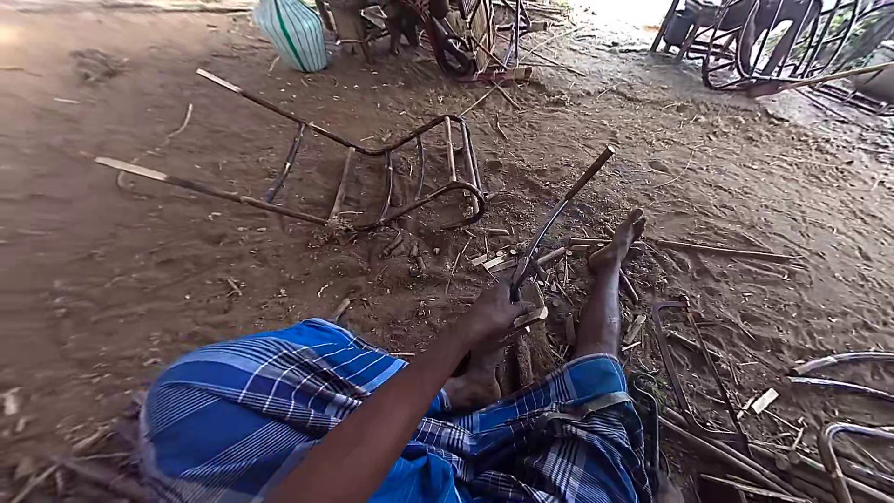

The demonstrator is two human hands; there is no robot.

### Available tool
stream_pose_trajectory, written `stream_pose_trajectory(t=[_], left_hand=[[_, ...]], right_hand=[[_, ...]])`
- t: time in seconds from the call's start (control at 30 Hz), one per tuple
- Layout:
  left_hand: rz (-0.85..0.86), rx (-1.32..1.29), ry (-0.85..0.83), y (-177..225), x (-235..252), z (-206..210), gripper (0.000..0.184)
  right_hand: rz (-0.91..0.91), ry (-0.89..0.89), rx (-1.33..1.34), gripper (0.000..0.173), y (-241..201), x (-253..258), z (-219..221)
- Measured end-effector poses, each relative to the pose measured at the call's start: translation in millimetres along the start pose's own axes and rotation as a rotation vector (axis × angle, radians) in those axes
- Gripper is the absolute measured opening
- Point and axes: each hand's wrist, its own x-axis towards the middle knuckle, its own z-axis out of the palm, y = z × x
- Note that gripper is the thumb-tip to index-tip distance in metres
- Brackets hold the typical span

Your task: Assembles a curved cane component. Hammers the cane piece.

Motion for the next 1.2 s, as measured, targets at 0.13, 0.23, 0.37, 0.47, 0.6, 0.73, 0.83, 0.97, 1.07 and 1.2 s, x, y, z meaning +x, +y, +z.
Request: stream_pose_trajectory(t=[0.13, 0.23, 0.37, 0.47, 0.6, 0.73, 0.83, 0.97, 1.07, 1.2], left_hand=[[-0.101, -0.006, -0.060, -12.3, 26.5, 14.1, 0.041], [-0.164, -0.078, -0.052, -13.1, 24.7, 21.0, 0.028], [0.082, -0.066, 0.206, -11.5, -31.6, 26.1, 0.043], [0.278, -0.019, 0.357, -27.0, -47.3, 52.9, 0.054], [0.336, 0.184, 0.717, -6.4, -17.6, 35.3, 0.046], [0.585, 0.153, 0.978, 61.9, -41.9, -60.9, 0.037], [0.785, 0.119, 0.864, 106.8, -109.9, -147.5, 0.033], [0.685, -0.170, 0.665, 129.5, -175.5, -228.3, 0.016], [0.565, -0.021, 0.886, 108.3, -167.6, -270.4, 0.023], [0.071, 0.313, 1.195, 91.2, -151.3, -254.2, 0.076]], right_hand=[[-0.441, 0.286, 0.286, 0.034, -95.4, 20.0, -35.2], [-0.642, 0.061, 0.438, 0.049, -175.1, 28.0, -39.1], [-0.725, -0.058, 0.521, 0.057, -244.6, 37.0, -24.4], [-0.694, -0.008, 0.641, 0.033, -278.6, 43.0, -14.1], [-0.693, 0.000, 0.672, 0.027, -301.6, 45.0, -40.2], [-0.618, 0.210, 0.710, 0.031, -280.0, 72.2, -96.4], [-0.396, 0.182, 0.841, 0.085, -264.4, 110.5, -111.9], [-0.401, -0.005, 1.069, 0.084, -254.4, 134.1, -98.7], [-0.488, -0.261, 1.521, 0.035, -260.3, 106.3, -106.5], [-0.343, 0.013, 1.569, 0.033, -264.6, 41.6, -130.4]])
